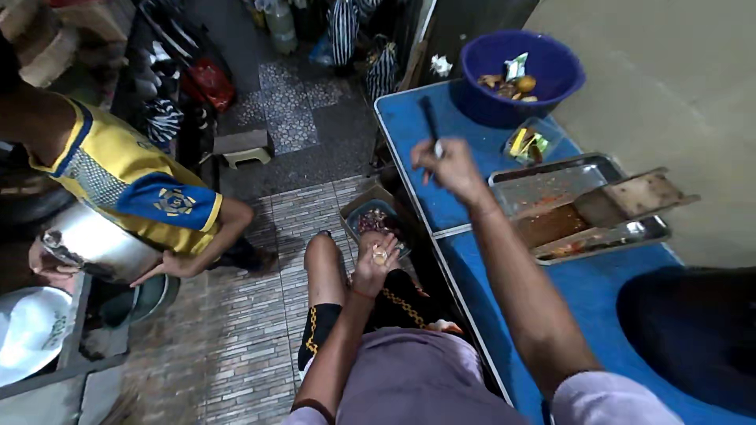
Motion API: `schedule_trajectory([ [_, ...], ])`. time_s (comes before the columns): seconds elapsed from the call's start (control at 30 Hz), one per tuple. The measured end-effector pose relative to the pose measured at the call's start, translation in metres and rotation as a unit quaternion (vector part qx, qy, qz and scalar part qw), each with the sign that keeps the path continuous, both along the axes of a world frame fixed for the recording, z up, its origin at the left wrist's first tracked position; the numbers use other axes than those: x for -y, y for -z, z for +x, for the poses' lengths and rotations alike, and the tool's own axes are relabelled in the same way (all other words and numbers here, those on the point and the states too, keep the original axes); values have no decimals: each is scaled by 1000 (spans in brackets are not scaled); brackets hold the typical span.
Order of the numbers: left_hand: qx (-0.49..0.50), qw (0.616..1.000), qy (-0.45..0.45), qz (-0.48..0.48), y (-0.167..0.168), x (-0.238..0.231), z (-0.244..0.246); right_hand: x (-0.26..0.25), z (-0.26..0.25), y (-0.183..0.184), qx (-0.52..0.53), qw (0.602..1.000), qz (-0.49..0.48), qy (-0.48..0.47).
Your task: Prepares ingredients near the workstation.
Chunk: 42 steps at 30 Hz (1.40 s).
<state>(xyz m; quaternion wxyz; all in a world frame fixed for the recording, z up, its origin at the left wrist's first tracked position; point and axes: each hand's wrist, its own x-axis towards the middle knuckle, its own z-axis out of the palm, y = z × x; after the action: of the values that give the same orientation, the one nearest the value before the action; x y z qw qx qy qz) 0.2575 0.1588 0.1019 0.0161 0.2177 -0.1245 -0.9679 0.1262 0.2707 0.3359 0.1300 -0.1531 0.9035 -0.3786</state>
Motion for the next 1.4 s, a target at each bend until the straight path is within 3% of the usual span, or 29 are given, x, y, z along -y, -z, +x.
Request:
schedule_trajectory([
  [0.03, 4, 1000, -8, 9, -1, -2, -2, -9, 10, 70, -32, 994, -97, -24],
  [0.07, 9, 1000, -8, 14, -3, -4, -2, -14, 20, 113, 13, 990, -138, -39],
  [0.13, 13, 1000, 1, -8, -6, -9, 2, -21, 53, 159, 92, 985, -145, 0],
  [0.2, -18, 997, 7, -74, -5, -19, 3, -23, 80, 181, 111, 982, -149, 34],
  [0.27, -65, 990, 15, -121, -1, -26, 5, -25, 101, 185, 94, 984, -141, 59],
  [0.37, -57, 986, 40, -154, -6, -31, 5, -27, 110, 185, 76, 983, -127, 107],
  [0.53, -69, 990, 50, -112, -11, -32, 6, -34, 111, 185, 39, 974, -161, 152],
  [0.67, -19, 964, 77, -253, -6, -32, 8, -38, 111, 188, -46, 973, -149, 172],
  [0.87, -5, 932, 115, -343, -9, -32, 13, -39, 110, 193, -73, 978, -125, 148],
  [1.13, 30, 939, 88, -331, -7, -31, 16, -43, 114, 199, -53, 991, -97, 75],
  [1.4, -38, 854, 173, -490, 15, -27, 20, -65, 121, 214, -25, 994, -93, 55],
])
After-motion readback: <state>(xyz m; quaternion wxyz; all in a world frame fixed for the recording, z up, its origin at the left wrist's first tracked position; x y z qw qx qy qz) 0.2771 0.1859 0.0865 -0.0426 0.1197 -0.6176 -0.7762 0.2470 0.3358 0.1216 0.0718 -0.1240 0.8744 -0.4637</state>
